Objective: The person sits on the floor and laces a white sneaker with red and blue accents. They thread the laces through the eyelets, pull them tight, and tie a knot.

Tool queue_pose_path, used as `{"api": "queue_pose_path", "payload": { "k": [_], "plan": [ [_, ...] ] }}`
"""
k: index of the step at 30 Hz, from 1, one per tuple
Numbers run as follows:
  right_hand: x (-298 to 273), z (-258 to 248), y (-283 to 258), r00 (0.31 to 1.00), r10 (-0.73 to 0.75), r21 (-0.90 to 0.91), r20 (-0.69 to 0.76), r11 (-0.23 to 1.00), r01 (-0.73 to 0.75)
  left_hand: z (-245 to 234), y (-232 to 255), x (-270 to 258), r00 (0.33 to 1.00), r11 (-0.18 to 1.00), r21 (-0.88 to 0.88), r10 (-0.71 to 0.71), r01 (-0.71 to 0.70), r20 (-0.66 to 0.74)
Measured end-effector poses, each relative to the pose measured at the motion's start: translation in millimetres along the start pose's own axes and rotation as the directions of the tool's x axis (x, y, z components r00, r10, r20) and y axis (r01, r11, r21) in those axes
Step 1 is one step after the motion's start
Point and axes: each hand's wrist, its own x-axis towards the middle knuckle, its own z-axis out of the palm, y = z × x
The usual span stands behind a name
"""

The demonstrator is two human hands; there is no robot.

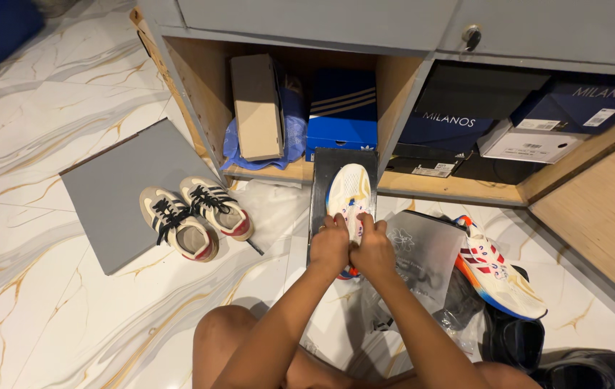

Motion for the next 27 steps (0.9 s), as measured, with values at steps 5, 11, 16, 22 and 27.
{"api": "queue_pose_path", "payload": {
  "k": [5,11,16,22,27],
  "plan": [
    [-4.6,5.9,29.0,0.991,0.081,0.231,-0.104,0.971,-0.055,3.7,-15.0,12.7,0.998,0.996,0.067,0.062,-0.061,-0.020],
    [-7.0,13.8,35.8,0.971,-0.064,0.192,-0.229,0.975,0.109,-11.5,-28.7,-10.1,0.968,0.812,-0.562,-0.240,0.160,-0.071],
    [-0.7,18.2,39.5,0.992,0.122,0.213,0.021,0.969,-0.124,-25.5,-23.4,-22.2,0.980,0.771,-0.626,-0.192,0.117,-0.053],
    [15.7,-2.4,83.7,0.971,0.159,0.641,0.181,0.729,-0.239,-28.1,-27.6,-26.5,0.955,0.849,-0.516,-0.048,-0.116,-0.294],
    [25.2,-44.1,74.9,0.978,0.030,0.812,0.207,0.552,-0.189,-2.2,-32.4,-2.1,0.943,0.570,-0.804,-0.332,0.170,-0.037]
  ]
}}
